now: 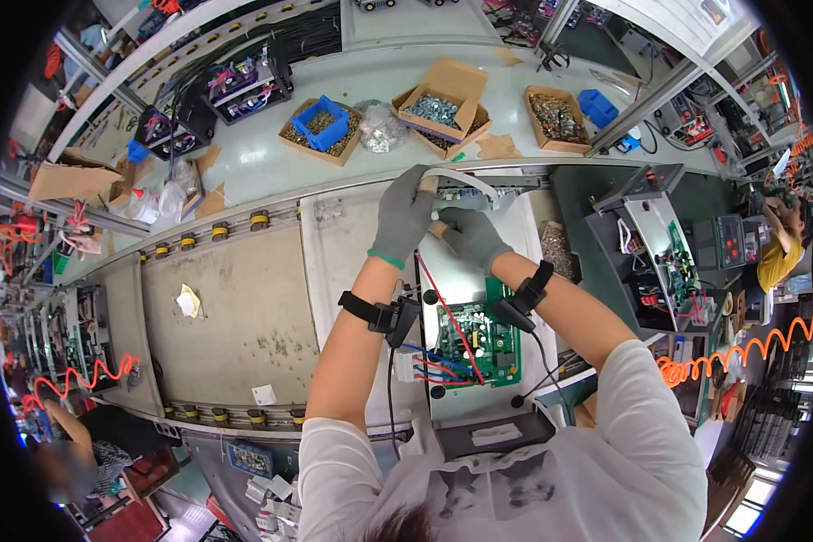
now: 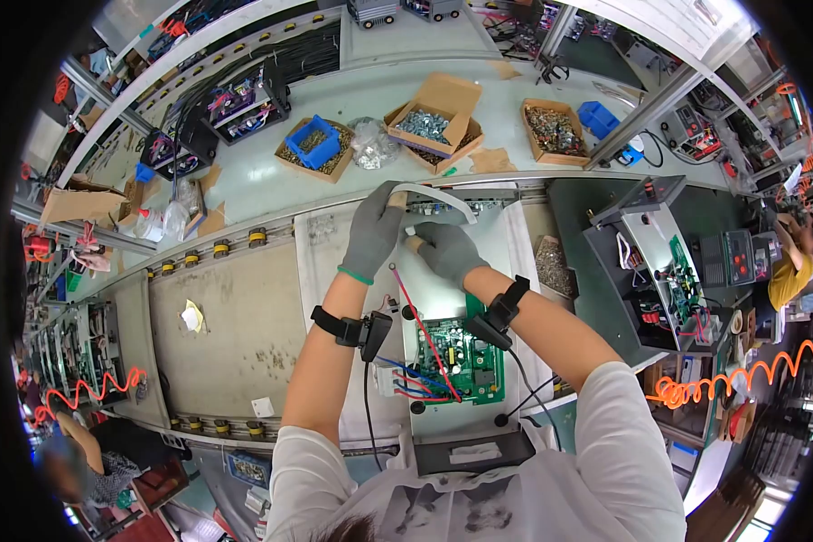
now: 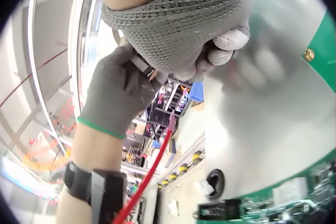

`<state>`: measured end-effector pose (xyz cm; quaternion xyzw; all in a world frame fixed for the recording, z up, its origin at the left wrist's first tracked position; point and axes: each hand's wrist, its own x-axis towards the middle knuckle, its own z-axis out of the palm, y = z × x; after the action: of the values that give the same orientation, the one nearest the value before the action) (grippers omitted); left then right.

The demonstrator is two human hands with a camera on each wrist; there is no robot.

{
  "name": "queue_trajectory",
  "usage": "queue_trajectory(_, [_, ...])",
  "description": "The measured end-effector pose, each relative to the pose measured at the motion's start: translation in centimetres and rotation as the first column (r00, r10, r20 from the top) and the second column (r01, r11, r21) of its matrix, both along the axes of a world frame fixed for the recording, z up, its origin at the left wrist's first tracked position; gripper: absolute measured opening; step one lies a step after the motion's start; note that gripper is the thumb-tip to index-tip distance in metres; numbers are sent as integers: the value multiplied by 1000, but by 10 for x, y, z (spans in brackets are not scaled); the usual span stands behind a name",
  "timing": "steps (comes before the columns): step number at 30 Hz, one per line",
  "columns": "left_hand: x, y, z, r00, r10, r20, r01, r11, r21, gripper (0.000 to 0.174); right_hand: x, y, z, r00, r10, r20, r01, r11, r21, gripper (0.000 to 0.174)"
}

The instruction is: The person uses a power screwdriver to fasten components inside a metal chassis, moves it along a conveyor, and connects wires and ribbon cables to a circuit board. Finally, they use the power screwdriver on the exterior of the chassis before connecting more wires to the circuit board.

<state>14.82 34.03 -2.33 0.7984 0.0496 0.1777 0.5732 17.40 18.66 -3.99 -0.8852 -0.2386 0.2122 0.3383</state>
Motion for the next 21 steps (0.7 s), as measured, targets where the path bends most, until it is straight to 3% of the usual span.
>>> queue_trajectory(2, [0,0,1,1000,0,-20,0,1000,16,36,-5,-3,-9,969,53,242,-35,996,-78,29])
queue_trajectory(6, [1,1,-8,999,-21,24,21,1000,23,34,-13,-1,-2,942,-95,321,124,990,-70,28])
queue_trajectory(8, [3,-1,-12,1000,11,27,-11,1000,7,34,-7,-4,-22,812,-157,562,31,973,228,26])
queue_trajectory(9, [3,0,-11,1000,12,27,-12,1000,6,34,-9,-3,-16,812,-156,562,30,973,227,26])
queue_trajectory(10, [3,0,-10,1000,1,14,-1,1000,7,34,-12,-2,-8,968,-241,68,210,930,302,25])
queue_trajectory(11, [3,0,-10,1000,-10,1,10,1000,8,33,-14,-2,-3,859,-255,-445,401,874,274,24])
queue_trajectory(12, [3,-1,-10,1000,-10,2,10,1000,7,33,-13,-3,-2,859,-256,-444,401,874,273,24])
queue_trajectory(14, [3,-2,-10,997,34,70,-42,993,114,30,-9,-4,-1,644,-286,-710,669,660,342,24])
queue_trajectory(21, [4,-1,-8,1000,-1,-11,1,998,64,33,-9,2,13,595,-407,-693,716,661,226,22])
